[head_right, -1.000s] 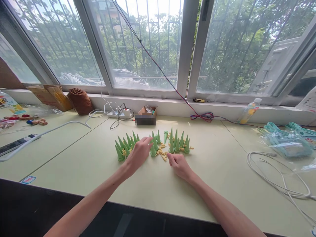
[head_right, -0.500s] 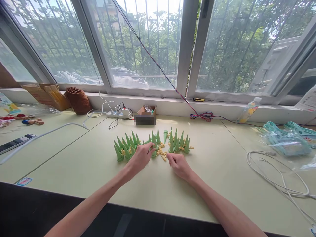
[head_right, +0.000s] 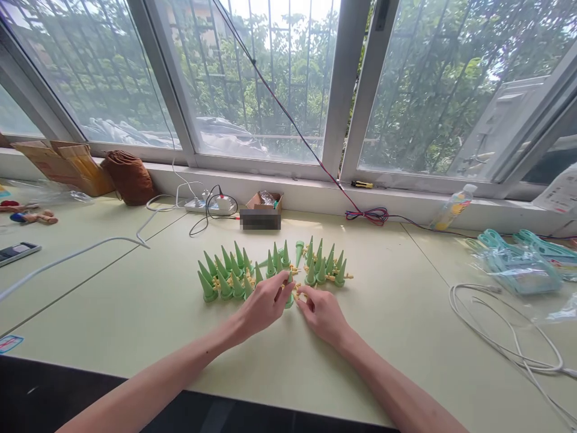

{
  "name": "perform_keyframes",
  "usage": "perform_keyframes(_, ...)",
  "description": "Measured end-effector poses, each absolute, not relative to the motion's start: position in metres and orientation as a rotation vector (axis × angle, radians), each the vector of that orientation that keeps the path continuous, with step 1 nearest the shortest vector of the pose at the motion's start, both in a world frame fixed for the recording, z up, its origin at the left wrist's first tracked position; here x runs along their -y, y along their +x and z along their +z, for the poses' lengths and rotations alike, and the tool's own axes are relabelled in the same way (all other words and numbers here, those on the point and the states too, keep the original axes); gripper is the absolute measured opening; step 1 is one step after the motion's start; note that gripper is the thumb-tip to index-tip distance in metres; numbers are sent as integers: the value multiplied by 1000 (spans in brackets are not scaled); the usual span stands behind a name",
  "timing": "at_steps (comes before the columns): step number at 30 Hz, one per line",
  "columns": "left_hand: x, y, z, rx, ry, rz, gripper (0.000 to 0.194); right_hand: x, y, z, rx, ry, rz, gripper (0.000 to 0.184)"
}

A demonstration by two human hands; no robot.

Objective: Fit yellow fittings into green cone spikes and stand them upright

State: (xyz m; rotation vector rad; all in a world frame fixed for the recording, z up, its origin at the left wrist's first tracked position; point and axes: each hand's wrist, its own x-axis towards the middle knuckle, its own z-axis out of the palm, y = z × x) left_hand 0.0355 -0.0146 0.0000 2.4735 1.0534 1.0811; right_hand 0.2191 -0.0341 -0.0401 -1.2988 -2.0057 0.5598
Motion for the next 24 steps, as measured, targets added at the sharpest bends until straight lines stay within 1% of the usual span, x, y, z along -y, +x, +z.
perform_keyframes(4, 18, 36, -12, -1047, 2410, 1013, 23, 36, 219, -40, 2012, -1305, 547, 24)
perform_keyframes(8, 18, 36, -15, -1078, 2363, 936, 27, 35, 219, -40, 2023, -1314, 514, 23)
perform_keyframes(13, 16, 35, -15, -1064, 2337, 917, 24, 35, 218, -40, 2042, -1324, 496, 21)
perform_keyframes(18, 13, 34, -19, -1005, 2388, 890, 25, 37, 218, -40, 2021, -1318, 512, 24)
perform_keyframes(24, 9, 34, -19, -960, 2310, 871, 19, 37, 218, -36, 1941, -1264, 596, 26)
